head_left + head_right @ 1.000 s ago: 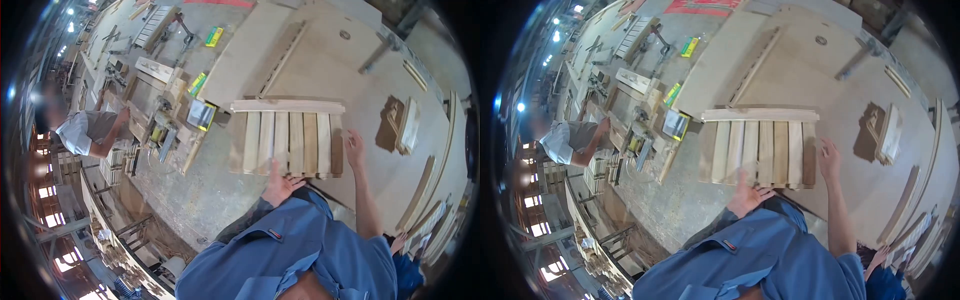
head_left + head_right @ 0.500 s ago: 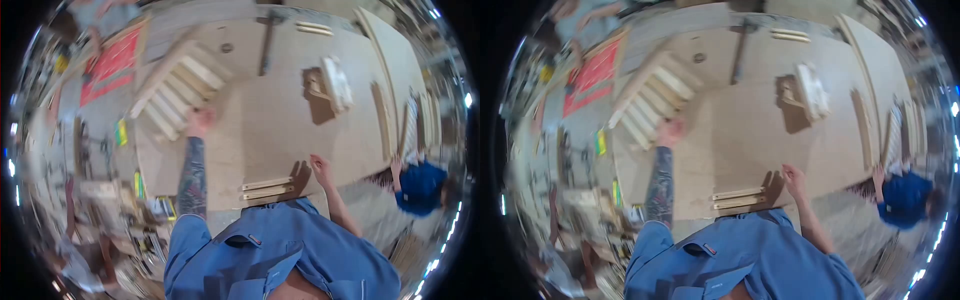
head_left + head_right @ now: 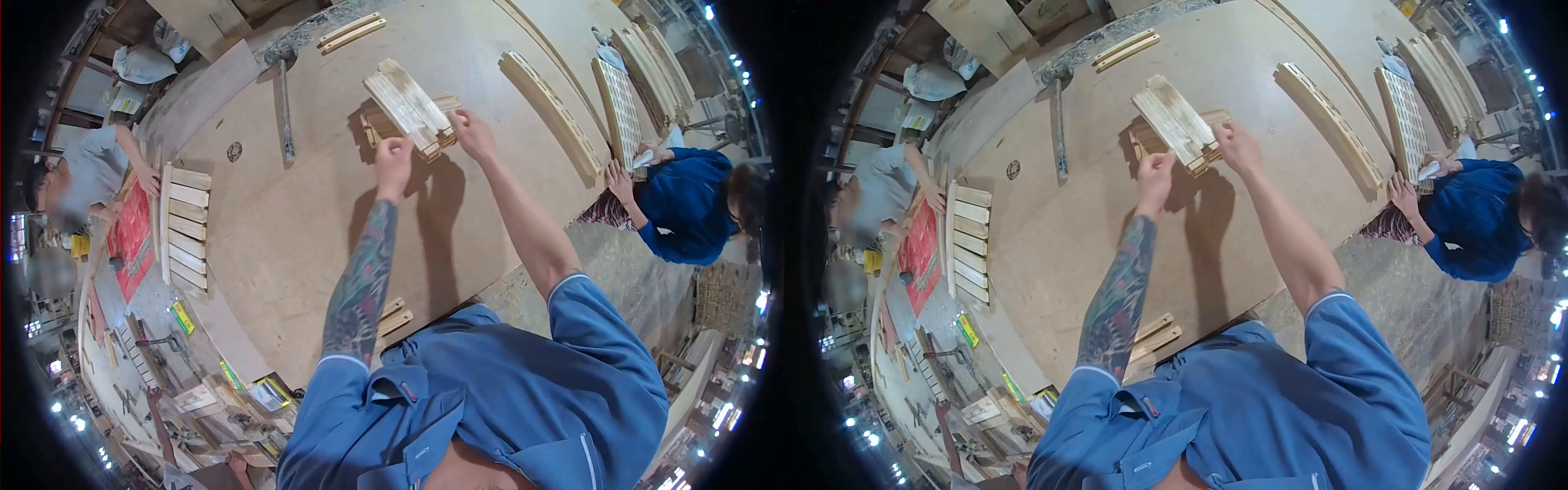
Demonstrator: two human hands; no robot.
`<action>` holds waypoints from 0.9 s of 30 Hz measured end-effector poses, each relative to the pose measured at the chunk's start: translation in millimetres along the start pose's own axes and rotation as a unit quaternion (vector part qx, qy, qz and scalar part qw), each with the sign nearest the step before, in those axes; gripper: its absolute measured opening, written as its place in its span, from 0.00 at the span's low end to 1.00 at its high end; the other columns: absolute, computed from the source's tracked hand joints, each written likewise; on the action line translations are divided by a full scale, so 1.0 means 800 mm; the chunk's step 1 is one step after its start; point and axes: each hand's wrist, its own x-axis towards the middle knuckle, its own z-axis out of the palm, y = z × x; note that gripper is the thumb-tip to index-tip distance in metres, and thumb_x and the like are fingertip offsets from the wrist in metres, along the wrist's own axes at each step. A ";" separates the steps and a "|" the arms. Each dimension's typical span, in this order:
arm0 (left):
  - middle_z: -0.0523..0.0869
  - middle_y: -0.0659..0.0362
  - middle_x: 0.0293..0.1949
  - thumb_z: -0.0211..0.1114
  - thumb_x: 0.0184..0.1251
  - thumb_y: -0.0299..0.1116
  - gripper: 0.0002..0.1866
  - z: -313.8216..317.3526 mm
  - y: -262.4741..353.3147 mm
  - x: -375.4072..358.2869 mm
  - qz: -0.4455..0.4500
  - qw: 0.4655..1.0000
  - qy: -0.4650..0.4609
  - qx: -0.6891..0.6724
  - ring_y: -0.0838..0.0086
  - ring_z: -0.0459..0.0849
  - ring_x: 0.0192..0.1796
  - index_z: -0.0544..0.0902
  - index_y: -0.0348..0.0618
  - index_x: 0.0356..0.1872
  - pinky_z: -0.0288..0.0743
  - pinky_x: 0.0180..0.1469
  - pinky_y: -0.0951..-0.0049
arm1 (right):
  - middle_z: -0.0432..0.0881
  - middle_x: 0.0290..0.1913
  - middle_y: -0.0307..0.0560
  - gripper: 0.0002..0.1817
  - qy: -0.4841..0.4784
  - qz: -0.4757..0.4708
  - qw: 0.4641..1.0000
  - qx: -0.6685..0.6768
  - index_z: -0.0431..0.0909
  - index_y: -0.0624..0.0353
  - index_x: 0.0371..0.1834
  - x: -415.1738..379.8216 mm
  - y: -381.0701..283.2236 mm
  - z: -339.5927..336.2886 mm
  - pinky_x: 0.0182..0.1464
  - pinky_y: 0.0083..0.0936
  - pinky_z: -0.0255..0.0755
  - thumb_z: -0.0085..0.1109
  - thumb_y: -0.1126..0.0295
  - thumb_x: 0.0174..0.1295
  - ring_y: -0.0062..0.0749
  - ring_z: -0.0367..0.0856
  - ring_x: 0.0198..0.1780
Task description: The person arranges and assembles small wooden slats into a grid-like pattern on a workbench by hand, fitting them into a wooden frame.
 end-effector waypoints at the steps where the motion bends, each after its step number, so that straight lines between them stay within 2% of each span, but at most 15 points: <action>1: 0.84 0.56 0.43 0.70 0.66 0.54 0.27 0.028 0.014 0.000 -0.003 0.999 0.044 0.031 0.72 0.81 0.42 0.78 0.39 0.50 0.77 0.48 0.69 | 0.88 0.49 0.55 0.26 -0.032 0.028 0.998 -0.045 0.81 0.52 0.60 0.008 -0.005 0.006 0.55 0.37 0.77 0.59 0.48 0.66 0.46 0.87 0.51; 3: 0.83 0.55 0.43 0.71 0.64 0.54 0.28 0.053 0.023 0.007 -0.003 0.994 0.088 0.065 0.70 0.81 0.44 0.77 0.38 0.49 0.76 0.50 0.67 | 0.88 0.47 0.54 0.25 -0.082 0.055 0.995 -0.033 0.80 0.58 0.57 0.010 -0.013 0.018 0.52 0.33 0.78 0.60 0.50 0.68 0.40 0.87 0.48; 5: 0.82 0.54 0.44 0.73 0.64 0.50 0.26 0.061 0.007 0.020 -0.110 0.989 0.095 0.001 0.71 0.81 0.48 0.76 0.38 0.47 0.76 0.52 0.69 | 0.88 0.46 0.52 0.23 -0.129 0.082 0.988 -0.022 0.79 0.64 0.54 0.006 -0.005 0.026 0.49 0.30 0.79 0.61 0.53 0.69 0.34 0.87 0.45; 7: 0.82 0.56 0.45 0.73 0.65 0.46 0.25 0.056 0.011 0.005 -0.064 0.991 0.113 -0.040 0.73 0.81 0.49 0.74 0.37 0.50 0.75 0.52 0.71 | 0.88 0.42 0.55 0.29 -0.116 0.100 0.948 0.278 0.80 0.67 0.48 -0.011 0.011 0.045 0.41 0.31 0.80 0.69 0.48 0.61 0.35 0.88 0.42; 8: 0.82 0.57 0.46 0.73 0.67 0.42 0.25 0.046 0.012 -0.011 -0.019 0.987 0.131 -0.085 0.74 0.81 0.50 0.72 0.37 0.52 0.75 0.52 0.73 | 0.88 0.42 0.55 0.29 -0.122 0.101 0.947 0.280 0.80 0.67 0.48 -0.031 0.012 0.052 0.41 0.31 0.80 0.69 0.48 0.61 0.35 0.88 0.42; 10: 0.81 0.55 0.52 0.69 0.71 0.37 0.26 0.017 0.023 -0.060 0.001 0.977 0.106 -0.182 0.73 0.81 0.53 0.69 0.33 0.61 0.76 0.55 0.71 | 0.85 0.36 0.50 0.26 -0.080 0.059 0.936 0.339 0.76 0.68 0.42 -0.081 -0.005 0.055 0.34 0.27 0.79 0.73 0.54 0.60 0.27 0.85 0.37; 13: 0.80 0.56 0.60 0.66 0.74 0.36 0.31 -0.050 0.018 -0.169 0.016 0.967 0.115 -0.228 0.75 0.81 0.56 0.65 0.32 0.71 0.77 0.56 0.72 | 0.84 0.33 0.47 0.21 -0.144 0.065 0.900 0.406 0.72 0.66 0.43 -0.195 -0.030 0.043 0.34 0.23 0.77 0.71 0.60 0.64 0.25 0.83 0.35; 15: 0.81 0.57 0.60 0.63 0.75 0.34 0.31 -0.133 -0.055 -0.218 -0.023 0.978 0.064 -0.200 0.74 0.80 0.57 0.65 0.35 0.74 0.76 0.58 0.73 | 0.84 0.34 0.47 0.21 -0.194 0.087 0.868 0.450 0.72 0.66 0.44 -0.250 -0.032 0.050 0.35 0.22 0.77 0.70 0.61 0.65 0.25 0.83 0.35; 17: 0.83 0.59 0.57 0.62 0.76 0.34 0.28 -0.192 -0.073 -0.270 -0.072 0.977 0.102 -0.172 0.76 0.81 0.55 0.69 0.37 0.72 0.77 0.56 0.73 | 0.84 0.35 0.47 0.19 -0.234 0.147 0.851 0.446 0.73 0.67 0.45 -0.291 -0.026 0.069 0.37 0.21 0.77 0.67 0.61 0.68 0.23 0.83 0.35; 20: 0.85 0.62 0.51 0.64 0.75 0.36 0.25 -0.256 -0.092 -0.310 -0.160 0.968 0.130 -0.144 0.78 0.83 0.48 0.74 0.42 0.70 0.80 0.49 0.73 | 0.85 0.37 0.48 0.23 -0.231 0.103 0.923 0.291 0.75 0.66 0.46 -0.326 -0.007 0.106 0.38 0.29 0.79 0.66 0.54 0.67 0.32 0.84 0.35; 21: 0.86 0.59 0.50 0.66 0.73 0.38 0.28 -0.271 -0.107 -0.309 -0.145 0.979 0.139 -0.040 0.75 0.83 0.48 0.74 0.40 0.69 0.80 0.51 0.71 | 0.84 0.46 0.54 0.26 -0.234 0.069 0.962 0.120 0.77 0.64 0.47 -0.329 -0.008 0.105 0.47 0.38 0.78 0.65 0.49 0.65 0.45 0.84 0.44; 22: 0.86 0.57 0.49 0.68 0.70 0.41 0.30 -0.287 -0.128 -0.306 -0.132 0.978 0.145 0.066 0.72 0.84 0.48 0.73 0.39 0.69 0.80 0.52 0.69 | 0.84 0.46 0.54 0.26 -0.242 0.063 0.961 0.113 0.77 0.64 0.47 -0.330 -0.007 0.108 0.47 0.38 0.78 0.65 0.49 0.65 0.45 0.84 0.44; 23: 0.85 0.48 0.52 0.72 0.63 0.49 0.38 -0.312 -0.198 -0.290 -0.069 0.969 0.179 0.155 0.62 0.83 0.53 0.72 0.38 0.70 0.78 0.56 0.63 | 0.82 0.52 0.57 0.28 -0.170 -0.048 0.984 -0.024 0.76 0.64 0.49 -0.330 -0.007 0.111 0.52 0.40 0.76 0.65 0.48 0.62 0.50 0.82 0.49; 24: 0.83 0.44 0.54 0.73 0.60 0.53 0.42 -0.310 -0.175 -0.284 -0.061 0.953 0.224 0.196 0.57 0.82 0.56 0.71 0.37 0.70 0.75 0.59 0.60 | 0.79 0.58 0.59 0.29 -0.088 -0.160 0.970 -0.159 0.75 0.64 0.51 -0.329 -0.012 0.118 0.56 0.42 0.74 0.66 0.48 0.59 0.55 0.80 0.55; 27: 0.79 0.38 0.58 0.75 0.54 0.55 0.47 -0.285 -0.119 -0.253 -0.025 0.921 0.269 0.281 0.47 0.77 0.63 0.70 0.30 0.68 0.71 0.64 0.55 | 0.74 0.64 0.60 0.30 -0.114 -0.131 0.973 -0.153 0.73 0.63 0.54 -0.313 -0.072 0.135 0.59 0.41 0.72 0.68 0.53 0.56 0.54 0.75 0.59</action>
